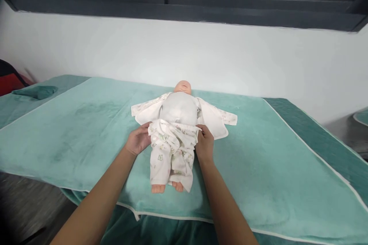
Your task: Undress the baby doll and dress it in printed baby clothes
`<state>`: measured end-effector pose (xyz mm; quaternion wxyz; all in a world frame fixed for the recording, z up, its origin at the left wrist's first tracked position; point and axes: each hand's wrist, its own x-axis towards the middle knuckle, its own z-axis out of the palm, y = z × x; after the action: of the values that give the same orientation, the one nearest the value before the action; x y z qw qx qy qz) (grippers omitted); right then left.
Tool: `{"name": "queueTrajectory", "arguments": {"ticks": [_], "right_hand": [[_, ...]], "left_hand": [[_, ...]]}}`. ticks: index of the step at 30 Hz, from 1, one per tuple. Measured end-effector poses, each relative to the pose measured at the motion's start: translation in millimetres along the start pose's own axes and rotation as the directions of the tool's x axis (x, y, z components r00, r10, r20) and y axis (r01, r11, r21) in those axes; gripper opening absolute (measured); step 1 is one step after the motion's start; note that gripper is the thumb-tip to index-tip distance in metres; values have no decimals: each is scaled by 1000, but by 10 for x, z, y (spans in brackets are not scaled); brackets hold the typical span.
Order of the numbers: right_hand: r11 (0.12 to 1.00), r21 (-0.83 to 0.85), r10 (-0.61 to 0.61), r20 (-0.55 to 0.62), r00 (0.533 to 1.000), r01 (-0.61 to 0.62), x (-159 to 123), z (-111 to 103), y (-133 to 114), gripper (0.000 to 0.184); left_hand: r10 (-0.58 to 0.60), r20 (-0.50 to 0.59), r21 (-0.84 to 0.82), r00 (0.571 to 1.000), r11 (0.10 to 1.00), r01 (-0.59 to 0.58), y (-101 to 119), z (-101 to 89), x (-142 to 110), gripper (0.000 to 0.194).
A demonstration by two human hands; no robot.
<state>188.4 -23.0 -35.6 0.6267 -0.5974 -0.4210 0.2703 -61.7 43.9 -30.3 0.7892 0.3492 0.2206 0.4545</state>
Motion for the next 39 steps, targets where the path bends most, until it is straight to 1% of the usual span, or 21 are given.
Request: {"name": "queueTrajectory", "arguments": {"ticks": [3, 5, 7, 9, 11, 13, 14, 16, 18, 19, 21, 22, 25, 27, 28, 30, 32, 33, 34, 36, 39], "right_hand": [[979, -148, -150, -52, 987, 141, -10, -4, -3, 19], [933, -230, -293, -31, 956, 278, -16, -6, -1, 25], [880, -269, -397, 32, 917, 391, -21, -15, -4, 32], [848, -272, -448, 92, 889, 455, -10, -34, -16, 36], [847, -260, -447, 127, 886, 464, 39, -59, -37, 35], [888, -232, -372, 146, 916, 398, 144, -78, -67, 32], [924, -203, -297, 154, 942, 324, 219, -79, -84, 28], [994, -63, -79, 186, 979, 92, 394, -60, -111, 17], [977, 139, 117, 273, 955, -159, 563, -17, -117, 7], [944, 217, 172, 321, 931, -249, 627, 6, -109, 10], [894, 302, 205, 381, 902, -331, 692, 36, -82, 16], [887, 318, 199, 388, 900, -333, 692, 38, -67, 18], [910, 313, 139, 388, 911, -272, 602, -12, -38, 18], [960, 225, 65, 393, 917, -164, 533, -61, -29, 17], [982, 170, 8, 394, 919, -82, 511, -78, -23, 16], [988, 88, -152, 377, 914, 128, 501, -88, -6, 15], [946, 39, -314, 349, 883, 321, 528, -64, 5, 12], [921, 21, -372, 337, 865, 388, 550, -45, 0, 13], [903, 4, -406, 333, 851, 429, 578, -25, -15, 14], [895, -42, -407, 335, 850, 445, 650, 11, -74, 17], [907, -202, -309, 278, 910, 369, 822, 59, -179, 19]], "left_hand": [[17, -18, 39, 1000, 999, -17, -11, 12, 1, 20], [54, -41, 94, 998, 994, -50, -42, 22, 2, 22], [101, -78, 164, 992, 983, -87, -73, 50, -2, 24], [167, -122, 263, 978, 956, -131, -89, 102, -4, 28], [269, -143, 388, 952, 901, -197, -83, 165, 16, 31], [373, -137, 513, 918, 819, -257, -59, 215, 84, 31], [414, -133, 567, 900, 777, -274, -43, 227, 141, 29], [477, -154, 650, 865, 709, -275, -13, 223, 293, 19], [523, -211, 695, 826, 675, -250, 3, 192, 460, 13], [536, -237, 702, 810, 671, -239, 4, 174, 533, 14], [530, -257, 694, 808, 683, -227, -1, 148, 621, 18], [507, -245, 683, 827, 695, -224, -2, 143, 633, 17], [399, -176, 670, 900, 718, -187, 32, 167, 564, 19], [366, -123, 731, 922, 662, -165, 89, 193, 491, 21], [381, -86, 782, 921, 598, -174, 121, 202, 463, 20], [437, 31, 873, 899, 426, -237, 174, 206, 430, 17], [474, 163, 904, 866, 279, -323, 198, 200, 426, 15], [482, 207, 903, 852, 242, -356, 201, 199, 430, 14], [484, 225, 901, 846, 228, -370, 202, 201, 439, 14], [476, 193, 909, 858, 242, -339, 214, 217, 475, 15], [472, 65, 947, 879, 249, -204, 277, 251, 606, 16]]}}
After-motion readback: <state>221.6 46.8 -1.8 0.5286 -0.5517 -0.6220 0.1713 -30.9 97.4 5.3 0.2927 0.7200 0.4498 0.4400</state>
